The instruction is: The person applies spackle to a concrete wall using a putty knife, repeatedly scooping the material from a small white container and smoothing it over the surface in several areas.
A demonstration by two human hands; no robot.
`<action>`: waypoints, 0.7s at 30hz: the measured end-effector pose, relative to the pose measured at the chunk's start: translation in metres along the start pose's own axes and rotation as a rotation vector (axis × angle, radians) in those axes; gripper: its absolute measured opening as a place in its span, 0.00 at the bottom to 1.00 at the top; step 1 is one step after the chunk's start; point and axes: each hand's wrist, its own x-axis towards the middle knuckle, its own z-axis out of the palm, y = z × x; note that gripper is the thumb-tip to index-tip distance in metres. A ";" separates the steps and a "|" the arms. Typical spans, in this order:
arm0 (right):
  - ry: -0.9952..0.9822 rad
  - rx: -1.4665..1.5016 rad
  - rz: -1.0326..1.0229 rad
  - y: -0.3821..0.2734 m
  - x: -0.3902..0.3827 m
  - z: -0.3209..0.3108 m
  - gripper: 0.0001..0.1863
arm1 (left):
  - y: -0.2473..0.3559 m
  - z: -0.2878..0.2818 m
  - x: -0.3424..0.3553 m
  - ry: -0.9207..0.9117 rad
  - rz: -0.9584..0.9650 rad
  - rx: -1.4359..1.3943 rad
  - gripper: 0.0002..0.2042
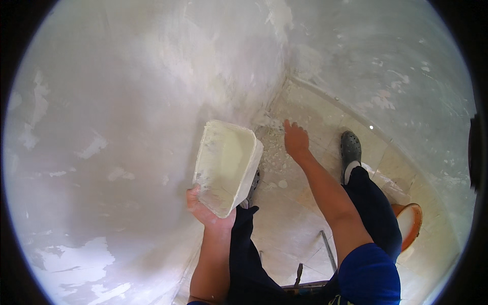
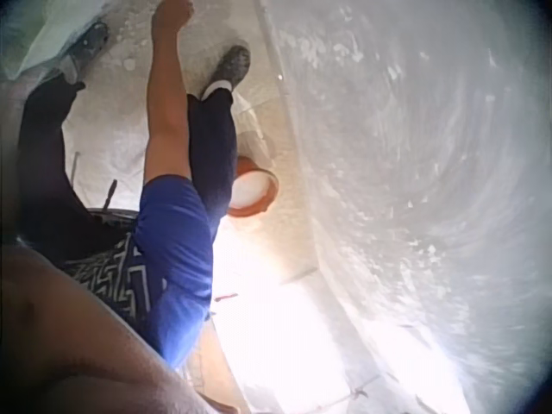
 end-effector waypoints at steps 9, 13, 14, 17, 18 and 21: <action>0.381 0.321 -0.097 -0.038 0.025 -0.003 0.30 | -0.003 0.001 0.000 -0.039 0.023 0.019 0.30; 0.047 0.337 0.042 -0.069 0.009 0.022 0.28 | 0.001 -0.003 -0.001 0.058 0.049 0.050 0.30; 0.049 0.332 0.042 -0.064 0.002 0.026 0.28 | 0.001 -0.005 0.001 0.093 0.055 0.049 0.32; 0.025 0.149 0.056 -0.027 -0.019 0.034 0.32 | -0.001 0.002 0.002 0.098 0.048 0.030 0.33; -0.075 -0.029 0.040 -0.003 -0.023 0.037 0.31 | -0.006 0.010 0.002 0.066 0.038 0.017 0.33; -0.224 -0.179 0.046 0.011 -0.043 0.002 0.27 | -0.001 0.006 0.001 -0.001 0.085 -0.048 0.33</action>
